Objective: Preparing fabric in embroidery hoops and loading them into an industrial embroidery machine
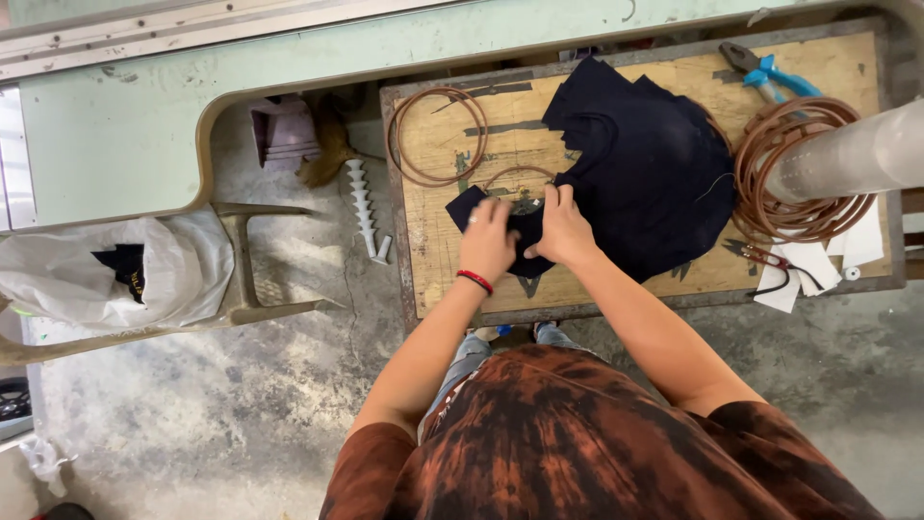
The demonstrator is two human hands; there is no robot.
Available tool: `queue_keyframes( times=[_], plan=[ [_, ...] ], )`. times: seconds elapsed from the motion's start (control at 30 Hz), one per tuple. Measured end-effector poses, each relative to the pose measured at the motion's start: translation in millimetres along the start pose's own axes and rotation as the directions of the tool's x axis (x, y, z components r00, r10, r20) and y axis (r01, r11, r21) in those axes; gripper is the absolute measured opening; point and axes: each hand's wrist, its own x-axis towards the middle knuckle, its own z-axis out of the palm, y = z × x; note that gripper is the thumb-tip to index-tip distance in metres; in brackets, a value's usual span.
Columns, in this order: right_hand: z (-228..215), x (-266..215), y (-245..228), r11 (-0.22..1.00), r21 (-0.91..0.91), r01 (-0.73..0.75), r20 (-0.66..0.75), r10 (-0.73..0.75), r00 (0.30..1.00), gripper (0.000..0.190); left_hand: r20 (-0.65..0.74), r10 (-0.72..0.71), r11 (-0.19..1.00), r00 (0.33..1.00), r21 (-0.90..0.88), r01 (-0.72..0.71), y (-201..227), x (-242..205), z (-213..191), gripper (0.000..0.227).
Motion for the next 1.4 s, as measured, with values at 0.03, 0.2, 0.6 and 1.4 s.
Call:
queue_keyframes(
  times=[0.03, 0.2, 0.6, 1.4],
  plan=[
    [-0.3, -0.8, 0.3, 1.0, 0.014, 0.004, 0.0, -0.004, 1.0, 0.127, -0.181, 0.008, 1.0, 0.983, -0.019, -0.011, -2.8, 5.8, -8.9, 0.058],
    [-11.2, -9.5, -6.6, 0.996, 0.089, -0.002, 0.003, 0.002, 1.0, 0.121, -0.365, 0.02, 0.966, 0.931, 0.248, 0.077, -67.7, 49.4, -12.3, 0.039],
    [-8.1, -34.3, 67.7, 0.549, 0.799, 0.246, -0.382, 0.145, 0.913, 0.035, -0.342, 0.506, 0.863, 0.792, 0.211, -0.46, -46.7, -11.7, -21.0, 0.017],
    [64.6, 23.0, 33.1, 0.838, 0.233, 0.494, -0.716, -0.196, 0.67, 0.047, -0.328, -0.207, 0.89, 0.921, -0.455, 0.038, -2.9, 19.2, 35.8, 0.048]
  ],
)
